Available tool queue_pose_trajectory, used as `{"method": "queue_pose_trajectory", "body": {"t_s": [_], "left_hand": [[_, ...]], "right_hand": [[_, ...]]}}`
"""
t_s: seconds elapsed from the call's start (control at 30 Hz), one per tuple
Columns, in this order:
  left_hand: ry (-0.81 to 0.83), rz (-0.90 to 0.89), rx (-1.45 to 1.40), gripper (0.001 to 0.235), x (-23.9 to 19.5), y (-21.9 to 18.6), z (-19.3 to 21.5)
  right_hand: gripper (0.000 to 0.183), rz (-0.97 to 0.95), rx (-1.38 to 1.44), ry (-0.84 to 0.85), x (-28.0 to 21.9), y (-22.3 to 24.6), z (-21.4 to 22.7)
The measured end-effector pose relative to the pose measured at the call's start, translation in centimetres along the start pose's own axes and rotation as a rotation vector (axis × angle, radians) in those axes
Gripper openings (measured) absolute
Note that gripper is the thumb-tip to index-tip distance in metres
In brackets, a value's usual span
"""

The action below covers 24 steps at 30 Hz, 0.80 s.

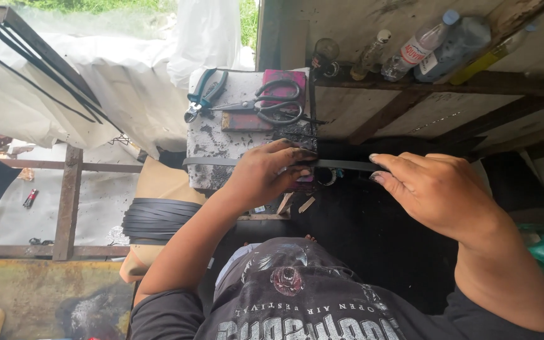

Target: The person is dyeing the edges of long leather straps by pulling them through a manual dyeing roller and then hanging them on a line with clothespins.

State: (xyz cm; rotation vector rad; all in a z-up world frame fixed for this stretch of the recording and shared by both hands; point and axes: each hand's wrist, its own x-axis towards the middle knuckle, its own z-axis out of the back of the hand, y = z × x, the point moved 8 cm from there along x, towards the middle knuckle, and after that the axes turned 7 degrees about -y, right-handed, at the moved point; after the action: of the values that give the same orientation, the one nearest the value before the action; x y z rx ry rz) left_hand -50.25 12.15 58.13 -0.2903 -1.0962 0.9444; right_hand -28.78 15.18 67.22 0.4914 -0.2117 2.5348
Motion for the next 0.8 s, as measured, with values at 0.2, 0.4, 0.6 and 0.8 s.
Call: {"method": "queue_pose_trajectory", "body": {"t_s": [0.2,0.4,0.6,0.8], "left_hand": [[0.024,0.101,0.007,0.029,-0.5,1.5,0.9],[-0.028,0.102,0.010,0.028,-1.3,2.0,2.7],[-0.048,0.079,0.149,0.015,-2.0,3.3,3.7],[-0.057,0.110,0.165,0.016,-2.5,4.1,4.4]], "right_hand": [[0.030,-0.092,0.070,0.053,-0.7,-1.9,-0.7],[0.028,-0.083,0.260,-0.004,-0.1,-2.3,-0.8],[0.024,-0.115,0.349,-0.008,-0.2,-3.0,-2.6],[0.021,-0.100,0.433,-0.019,0.8,-2.9,-3.3]]}}
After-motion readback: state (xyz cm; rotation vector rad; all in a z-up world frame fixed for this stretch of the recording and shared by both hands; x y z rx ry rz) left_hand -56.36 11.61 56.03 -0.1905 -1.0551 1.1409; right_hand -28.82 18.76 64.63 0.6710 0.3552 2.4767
